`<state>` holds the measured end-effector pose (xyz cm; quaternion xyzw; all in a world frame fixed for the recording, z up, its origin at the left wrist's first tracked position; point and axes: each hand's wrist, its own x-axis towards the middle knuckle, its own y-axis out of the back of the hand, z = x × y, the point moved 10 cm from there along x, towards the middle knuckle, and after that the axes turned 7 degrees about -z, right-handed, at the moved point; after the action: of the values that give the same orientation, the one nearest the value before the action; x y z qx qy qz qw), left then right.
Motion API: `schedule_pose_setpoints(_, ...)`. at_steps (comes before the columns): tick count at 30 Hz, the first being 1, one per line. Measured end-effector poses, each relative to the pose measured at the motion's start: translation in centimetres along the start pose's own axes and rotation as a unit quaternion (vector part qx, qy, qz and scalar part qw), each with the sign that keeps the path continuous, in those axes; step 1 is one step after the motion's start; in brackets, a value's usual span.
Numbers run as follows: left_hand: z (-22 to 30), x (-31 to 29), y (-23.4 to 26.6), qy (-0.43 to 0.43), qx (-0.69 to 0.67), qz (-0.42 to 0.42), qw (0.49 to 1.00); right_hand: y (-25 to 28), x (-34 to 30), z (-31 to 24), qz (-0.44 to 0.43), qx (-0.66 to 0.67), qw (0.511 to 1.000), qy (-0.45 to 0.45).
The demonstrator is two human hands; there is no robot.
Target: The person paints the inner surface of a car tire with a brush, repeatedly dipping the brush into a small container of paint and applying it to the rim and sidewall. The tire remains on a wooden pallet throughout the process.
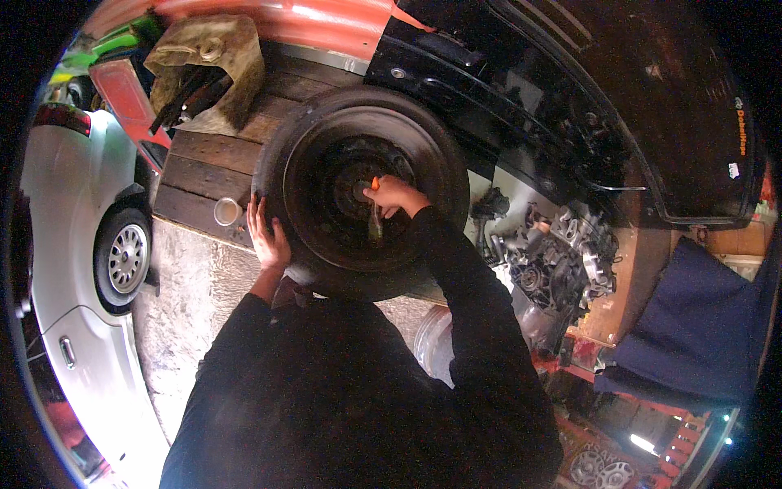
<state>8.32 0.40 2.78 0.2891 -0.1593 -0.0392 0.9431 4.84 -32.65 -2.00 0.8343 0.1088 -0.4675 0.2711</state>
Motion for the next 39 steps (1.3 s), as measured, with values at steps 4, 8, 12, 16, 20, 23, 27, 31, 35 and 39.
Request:
schedule_pose_setpoints(4, 0.0, -0.1, 0.1, 0.000, 0.005, 0.002, 1.000, 4.2, -0.6, -0.8, 0.149, -0.223, 0.963, 0.002)
schedule_pose_setpoints(8, -0.1, 0.0, 0.1, -0.002, 0.007, 0.001, 1.000, 3.7, -1.5, -4.9, 0.225, -0.374, 0.884, 0.166)
schedule_pose_setpoints(12, -0.1, 0.0, -0.2, 0.002, 0.000, -0.003, 1.000, -2.6, 0.3, -3.1, 0.034, -0.453, 0.885, 0.100)
schedule_pose_setpoints(16, -0.3, -0.1, -0.1, 0.008, -0.009, -0.001, 1.000, -3.6, 1.5, -2.8, -0.090, -0.013, 0.995, 0.050)
schedule_pose_setpoints(20, 0.0, -0.1, 0.0, -0.003, 0.006, -0.006, 1.000, 1.1, 0.1, 0.3, -0.016, 0.006, 0.999, -0.028)
schedule_pose_setpoints(23, 0.0, -0.2, -0.1, -0.008, 0.011, -0.001, 1.000, 7.3, -1.7, -0.6, 0.223, -0.262, 0.939, 0.017)
schedule_pose_setpoints(27, -0.4, -0.1, -0.4, 0.002, 0.003, -0.003, 1.000, 3.9, -3.5, -4.5, 0.244, -0.330, 0.894, 0.181)
schedule_pose_setpoints(31, -0.4, -0.2, -0.3, -0.003, 0.002, -0.001, 1.000, -5.3, -2.6, -5.1, 0.088, -0.371, 0.907, 0.181)
schedule_pose_setpoints(35, -0.2, -0.1, 0.1, -0.001, 0.006, 0.000, 1.000, -6.4, -1.7, -7.6, 0.059, -0.135, 0.976, 0.162)
schedule_pose_setpoints(39, 0.0, 0.0, -0.4, -0.001, 0.001, -0.008, 1.000, -2.1, 1.1, -2.3, 0.081, 0.101, 0.986, 0.108)
